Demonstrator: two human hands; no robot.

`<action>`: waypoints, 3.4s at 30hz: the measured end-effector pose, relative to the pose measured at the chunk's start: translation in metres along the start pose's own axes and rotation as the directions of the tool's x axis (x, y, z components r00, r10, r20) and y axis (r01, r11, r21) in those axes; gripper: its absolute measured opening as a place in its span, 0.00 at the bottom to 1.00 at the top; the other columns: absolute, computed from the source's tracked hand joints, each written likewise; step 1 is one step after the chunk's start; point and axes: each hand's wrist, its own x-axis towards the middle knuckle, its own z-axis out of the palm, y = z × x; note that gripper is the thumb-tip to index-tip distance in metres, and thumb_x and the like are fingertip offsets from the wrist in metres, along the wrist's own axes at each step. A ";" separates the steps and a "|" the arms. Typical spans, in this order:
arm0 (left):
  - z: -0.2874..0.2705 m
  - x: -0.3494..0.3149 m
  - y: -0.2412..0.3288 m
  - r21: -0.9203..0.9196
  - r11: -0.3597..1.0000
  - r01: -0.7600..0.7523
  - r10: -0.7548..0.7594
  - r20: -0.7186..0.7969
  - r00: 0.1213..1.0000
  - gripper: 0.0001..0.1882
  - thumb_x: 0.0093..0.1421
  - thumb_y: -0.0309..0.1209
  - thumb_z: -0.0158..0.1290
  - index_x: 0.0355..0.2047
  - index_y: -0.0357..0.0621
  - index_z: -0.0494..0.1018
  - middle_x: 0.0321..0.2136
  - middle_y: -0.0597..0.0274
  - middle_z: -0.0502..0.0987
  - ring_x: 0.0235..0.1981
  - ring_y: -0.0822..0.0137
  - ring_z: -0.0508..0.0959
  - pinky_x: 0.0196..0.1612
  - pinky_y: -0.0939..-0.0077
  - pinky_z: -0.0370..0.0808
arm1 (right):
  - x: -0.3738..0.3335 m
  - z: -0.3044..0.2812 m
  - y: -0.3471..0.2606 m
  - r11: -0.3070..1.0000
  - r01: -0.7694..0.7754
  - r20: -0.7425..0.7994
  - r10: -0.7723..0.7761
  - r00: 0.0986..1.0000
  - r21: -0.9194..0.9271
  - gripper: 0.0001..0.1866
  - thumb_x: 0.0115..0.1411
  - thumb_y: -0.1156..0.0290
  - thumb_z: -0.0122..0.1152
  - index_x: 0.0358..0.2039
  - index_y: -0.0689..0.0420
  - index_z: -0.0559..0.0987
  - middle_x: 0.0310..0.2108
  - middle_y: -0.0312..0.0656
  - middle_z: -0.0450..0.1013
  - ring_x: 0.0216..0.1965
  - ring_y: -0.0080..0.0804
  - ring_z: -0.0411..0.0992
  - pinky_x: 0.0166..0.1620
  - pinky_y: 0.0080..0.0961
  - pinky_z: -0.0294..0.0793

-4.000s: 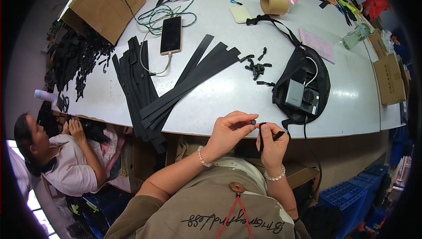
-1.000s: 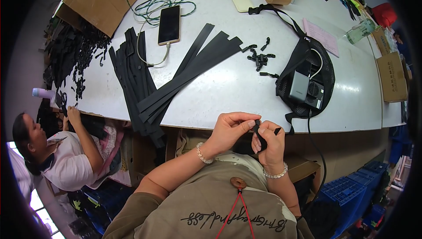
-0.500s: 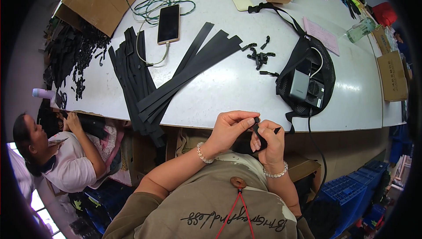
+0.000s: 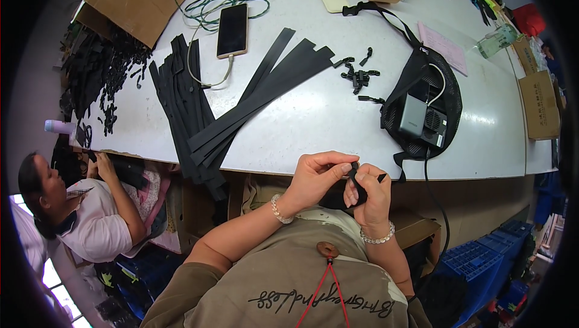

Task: Assembling plastic buckles and clips onto fabric straps at a workstation.

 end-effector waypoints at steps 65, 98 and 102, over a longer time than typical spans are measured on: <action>0.000 0.001 0.009 -0.042 0.995 0.086 -0.086 0.009 0.996 0.12 0.59 0.18 0.46 0.41 0.36 0.75 0.27 0.62 0.75 0.20 0.76 0.74 0.24 0.85 0.72 | 0.003 0.007 0.011 0.992 0.065 -0.001 -0.065 0.998 -0.109 0.13 0.56 0.70 0.48 0.17 0.60 0.69 0.16 0.37 0.67 0.19 0.24 0.65 0.23 0.16 0.60; -0.003 -0.001 0.008 0.078 0.996 -0.039 0.033 0.069 0.997 0.14 0.59 0.18 0.45 0.44 0.39 0.74 0.36 0.62 0.71 0.23 0.77 0.72 0.26 0.86 0.72 | 0.003 0.007 0.016 0.978 0.124 -0.009 -0.127 0.992 -0.166 0.10 0.59 0.73 0.50 0.22 0.64 0.73 0.21 0.38 0.70 0.22 0.22 0.66 0.29 0.18 0.65; -0.004 -0.003 0.011 0.082 0.995 -0.047 0.042 0.069 0.997 0.16 0.60 0.22 0.45 0.47 0.42 0.73 0.41 0.64 0.67 0.26 0.79 0.69 0.29 0.87 0.70 | 0.002 0.007 0.014 0.953 0.153 -0.019 -0.163 0.986 -0.260 0.10 0.59 0.73 0.52 0.24 0.65 0.74 0.21 0.38 0.71 0.23 0.20 0.66 0.30 0.17 0.65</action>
